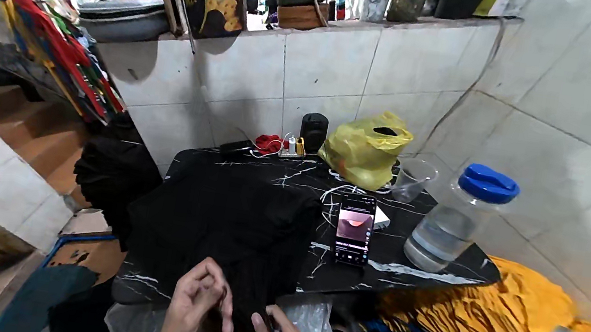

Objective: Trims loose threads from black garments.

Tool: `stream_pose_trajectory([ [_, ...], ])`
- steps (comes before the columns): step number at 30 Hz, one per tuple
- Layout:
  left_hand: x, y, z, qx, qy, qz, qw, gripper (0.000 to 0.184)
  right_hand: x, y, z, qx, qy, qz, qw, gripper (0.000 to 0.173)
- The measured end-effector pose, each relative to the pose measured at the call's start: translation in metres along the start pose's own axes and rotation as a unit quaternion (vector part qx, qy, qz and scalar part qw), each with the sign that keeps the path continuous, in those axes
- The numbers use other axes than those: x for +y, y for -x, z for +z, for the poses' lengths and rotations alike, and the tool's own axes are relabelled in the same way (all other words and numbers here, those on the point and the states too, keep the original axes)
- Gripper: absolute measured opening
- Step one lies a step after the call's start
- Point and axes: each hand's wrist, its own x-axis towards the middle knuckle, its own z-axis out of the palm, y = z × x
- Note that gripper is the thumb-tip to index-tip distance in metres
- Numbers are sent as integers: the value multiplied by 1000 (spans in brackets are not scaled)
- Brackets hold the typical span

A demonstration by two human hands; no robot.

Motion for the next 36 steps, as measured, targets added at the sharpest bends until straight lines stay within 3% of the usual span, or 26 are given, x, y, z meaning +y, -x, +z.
stream_pose_trajectory([
  [2,2,24,-11,-60,-110,-73,989,12,-2,-1,-1,13,-30,2,999,21],
  [3,-2,36,-20,-111,-217,-124,962,11,-2,-2,-2,22,-42,3,999,19],
  [5,-15,55,-35,-219,-413,-244,849,17,-6,-4,-3,37,-60,6,997,16],
  [6,-22,62,-38,-245,-454,-285,808,24,-8,-4,-4,40,-68,4,997,15],
  [7,-24,66,-39,-245,-467,-296,797,30,-10,-4,-4,39,-74,2,996,16],
  [10,-18,62,-32,-131,-423,-153,883,17,-18,-4,0,39,-70,-13,997,17],
  [12,-17,51,-25,-41,-402,-43,914,21,-23,-5,5,44,-46,-43,997,17],
  [14,-25,42,-21,-9,-459,11,888,30,-28,-7,8,32,-5,-73,997,20],
  [16,-35,38,-18,2,-509,30,860,23,-30,-11,7,-1,45,-102,994,25],
  [18,-42,35,-16,32,-513,48,857,17,-28,-22,-5,-34,84,-137,986,24],
  [20,-41,30,-13,92,-461,69,880,16,-21,-41,-29,21,126,-181,975,21],
  [23,-36,23,-2,167,-353,45,919,17,-5,-73,-82,193,219,-188,938,39],
  [25,-39,23,11,155,-341,-1,927,17,6,-88,-113,249,282,-180,909,55],
  [28,-52,25,27,67,-428,-49,900,57,12,-97,-136,251,351,-167,887,70],
  [29,-58,25,30,44,-474,-32,879,62,14,-100,-139,244,361,-170,884,75],
  [31,-67,23,32,27,-516,22,856,39,12,-101,-139,234,353,-172,889,86],
  [32,-66,22,33,36,-499,44,865,29,10,-101,-135,233,337,-177,895,87],
  [34,-57,17,41,89,-402,76,908,21,4,-95,-122,217,268,-203,916,72],
  [36,-52,13,48,175,-306,109,929,15,-3,-80,-96,170,145,-212,951,25],
])
